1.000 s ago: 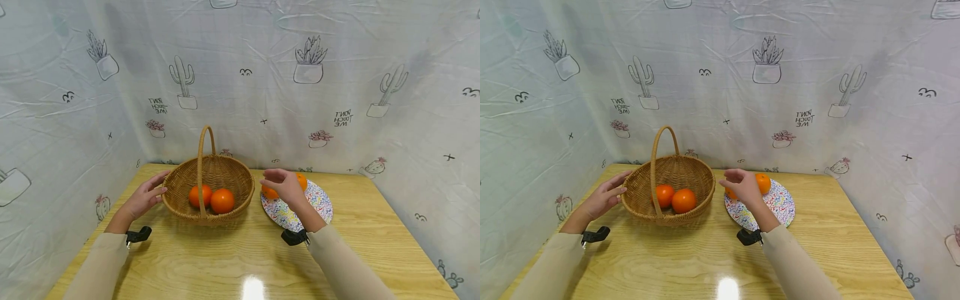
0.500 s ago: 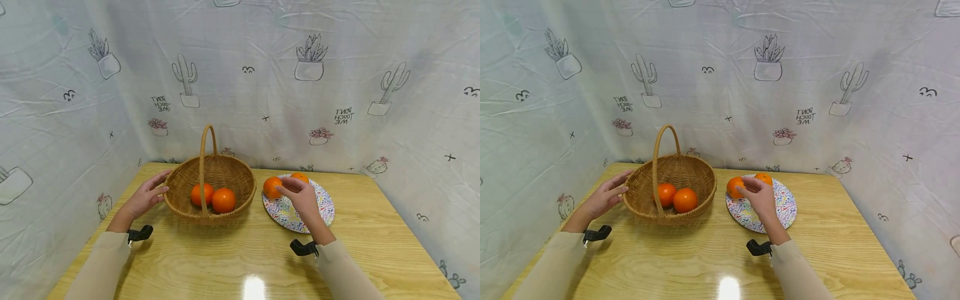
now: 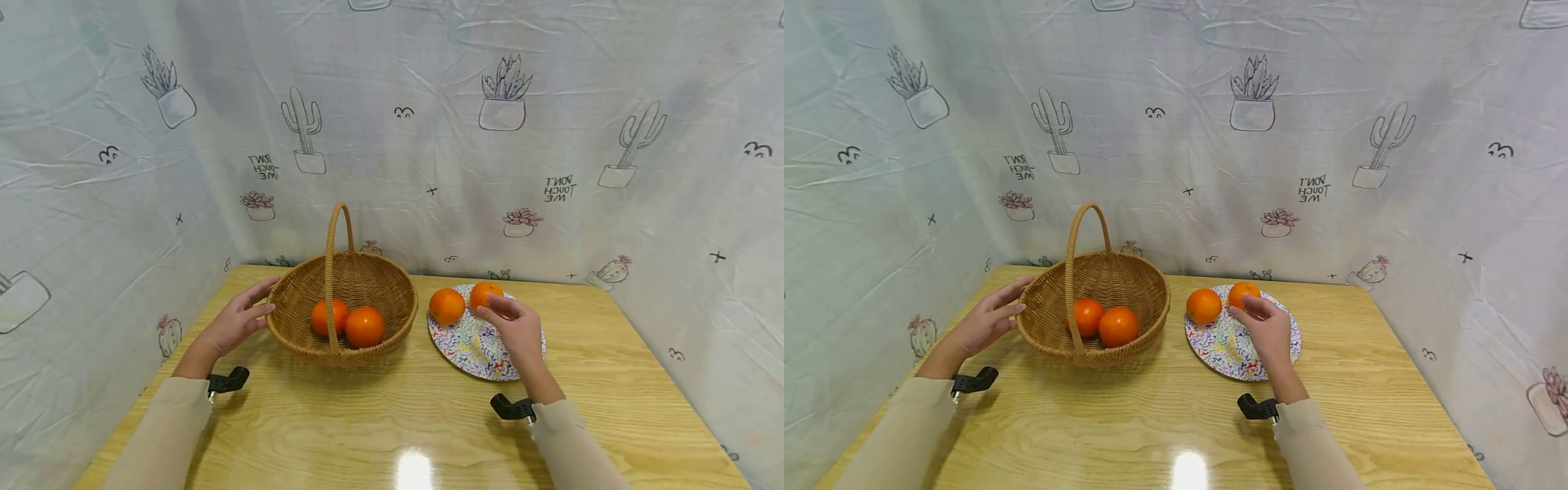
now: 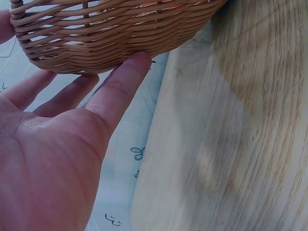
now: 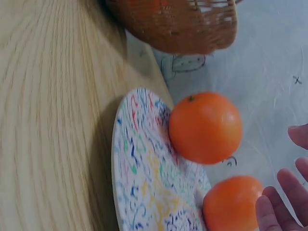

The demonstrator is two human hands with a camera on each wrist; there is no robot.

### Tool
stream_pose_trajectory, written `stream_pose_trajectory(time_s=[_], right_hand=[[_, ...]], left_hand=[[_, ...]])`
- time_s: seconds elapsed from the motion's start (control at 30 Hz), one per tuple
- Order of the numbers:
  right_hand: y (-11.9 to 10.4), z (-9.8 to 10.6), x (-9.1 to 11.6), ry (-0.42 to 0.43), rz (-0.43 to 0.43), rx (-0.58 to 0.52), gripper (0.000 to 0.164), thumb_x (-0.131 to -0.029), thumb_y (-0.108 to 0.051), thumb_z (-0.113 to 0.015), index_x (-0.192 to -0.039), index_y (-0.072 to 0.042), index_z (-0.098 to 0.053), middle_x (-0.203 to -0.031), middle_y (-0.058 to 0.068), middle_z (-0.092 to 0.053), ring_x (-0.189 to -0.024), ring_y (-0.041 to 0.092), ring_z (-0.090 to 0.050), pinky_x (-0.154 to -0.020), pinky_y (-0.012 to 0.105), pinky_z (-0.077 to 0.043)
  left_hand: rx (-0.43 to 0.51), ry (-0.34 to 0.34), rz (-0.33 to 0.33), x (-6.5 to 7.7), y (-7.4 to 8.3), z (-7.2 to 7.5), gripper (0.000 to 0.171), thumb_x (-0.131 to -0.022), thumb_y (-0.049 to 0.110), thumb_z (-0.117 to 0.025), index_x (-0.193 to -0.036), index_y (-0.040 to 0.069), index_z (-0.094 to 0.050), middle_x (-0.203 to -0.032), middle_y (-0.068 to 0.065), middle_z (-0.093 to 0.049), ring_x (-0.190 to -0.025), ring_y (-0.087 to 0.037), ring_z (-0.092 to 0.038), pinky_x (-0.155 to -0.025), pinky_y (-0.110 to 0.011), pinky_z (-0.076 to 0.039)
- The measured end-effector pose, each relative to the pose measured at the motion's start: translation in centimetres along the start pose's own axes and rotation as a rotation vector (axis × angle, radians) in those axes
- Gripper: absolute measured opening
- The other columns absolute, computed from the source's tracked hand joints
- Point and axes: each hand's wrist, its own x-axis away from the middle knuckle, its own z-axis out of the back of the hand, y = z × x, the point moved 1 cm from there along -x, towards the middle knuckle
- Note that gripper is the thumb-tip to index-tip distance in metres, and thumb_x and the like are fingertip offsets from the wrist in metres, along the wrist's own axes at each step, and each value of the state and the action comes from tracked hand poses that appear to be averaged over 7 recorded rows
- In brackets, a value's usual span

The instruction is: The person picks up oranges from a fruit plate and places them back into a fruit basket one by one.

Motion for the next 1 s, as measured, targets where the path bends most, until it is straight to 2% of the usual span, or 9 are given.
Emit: stream_pose_trajectory(time_s=[0.3, 0.43, 0.53, 0.6, 0.67, 0.83, 1.0], right_hand=[[0.6, 1.0, -0.9, 0.063, -0.054, -0.02, 0.046, -0.088, -0.029, -0.084, -0.124, -0.003, -0.072, -0.132, 0.016, -0.068, -0.103, 0.003, -0.066, -0.08, 0.01, -0.055], [0.6, 1.3, -1.6, 0.086, -0.04, 0.028, 0.047, -0.089, -0.027, -0.082, -0.127, -0.003, -0.07, -0.134, 0.016, -0.066, -0.117, 0.021, -0.066, -0.082, 0.007, -0.053], [0.5, 1.6, -2.2, 0.092, -0.021, 0.091, 0.047, -0.091, -0.026, -0.08, -0.131, -0.004, -0.069, -0.139, 0.015, -0.063, -0.128, 0.033, -0.06, -0.097, 0.019, -0.055], [0.5, 1.7, -2.7, 0.085, -0.015, 0.122, 0.047, -0.091, -0.026, -0.08, -0.132, -0.006, -0.068, -0.145, 0.014, -0.059, -0.132, 0.035, -0.057, -0.107, 0.034, -0.053], [0.4, 1.7, -3.2, 0.059, -0.019, 0.137, 0.049, -0.091, -0.026, -0.079, -0.135, -0.008, -0.066, -0.151, 0.014, -0.054, -0.136, 0.039, -0.053, -0.112, 0.048, -0.049], [0.4, 1.5, -4.4, -0.04, -0.044, 0.184, 0.06, -0.092, -0.027, -0.079, -0.146, -0.012, -0.058, -0.162, 0.016, -0.04, -0.145, 0.042, -0.042, -0.115, 0.053, -0.044], [0.6, 1.1, -5.5, -0.086, -0.052, 0.234, 0.065, -0.093, -0.027, -0.078, -0.151, -0.011, -0.053, -0.162, 0.021, -0.037, -0.149, 0.041, -0.036, -0.116, 0.054, -0.043]], left_hand=[[0.007, -0.003, 0.01, -0.1, -0.1, 0.0, 0.065, -0.11, 0.014, -0.048, -0.165, 0.006, -0.015, -0.163, -0.028, -0.016, -0.128, -0.008, -0.055, -0.091, -0.025, -0.06], [0.01, -0.001, 0.01, -0.1, 0.0, -0.1, 0.065, -0.109, 0.015, -0.049, -0.165, 0.006, -0.015, -0.162, -0.028, -0.017, -0.128, -0.009, -0.056, -0.091, -0.025, -0.059], [0.009, 0.0, 0.01, 0.0, 0.0, 0.0, 0.065, -0.109, 0.015, -0.049, -0.165, 0.006, -0.016, -0.162, -0.029, -0.017, -0.128, -0.009, -0.056, -0.091, -0.024, -0.059], [0.007, -0.001, 0.01, 0.0, 0.0, 0.0, 0.065, -0.109, 0.014, -0.049, -0.165, 0.006, -0.016, -0.162, -0.028, -0.017, -0.128, -0.009, -0.056, -0.091, -0.025, -0.059], [0.006, -0.001, 0.011, -0.1, -0.1, 0.0, 0.065, -0.11, 0.014, -0.048, -0.165, 0.007, -0.016, -0.163, -0.028, -0.016, -0.128, -0.009, -0.056, -0.091, -0.025, -0.06], [0.007, -0.001, 0.012, -0.1, -0.1, 0.1, 0.065, -0.11, 0.013, -0.048, -0.165, 0.006, -0.015, -0.162, -0.028, -0.017, -0.128, -0.009, -0.056, -0.091, -0.025, -0.06], [0.015, 0.0, 0.011, 0.0, 0.0, 0.1, 0.065, -0.109, 0.013, -0.048, -0.165, 0.005, -0.015, -0.162, -0.029, -0.016, -0.128, -0.009, -0.056, -0.091, -0.025, -0.06]])
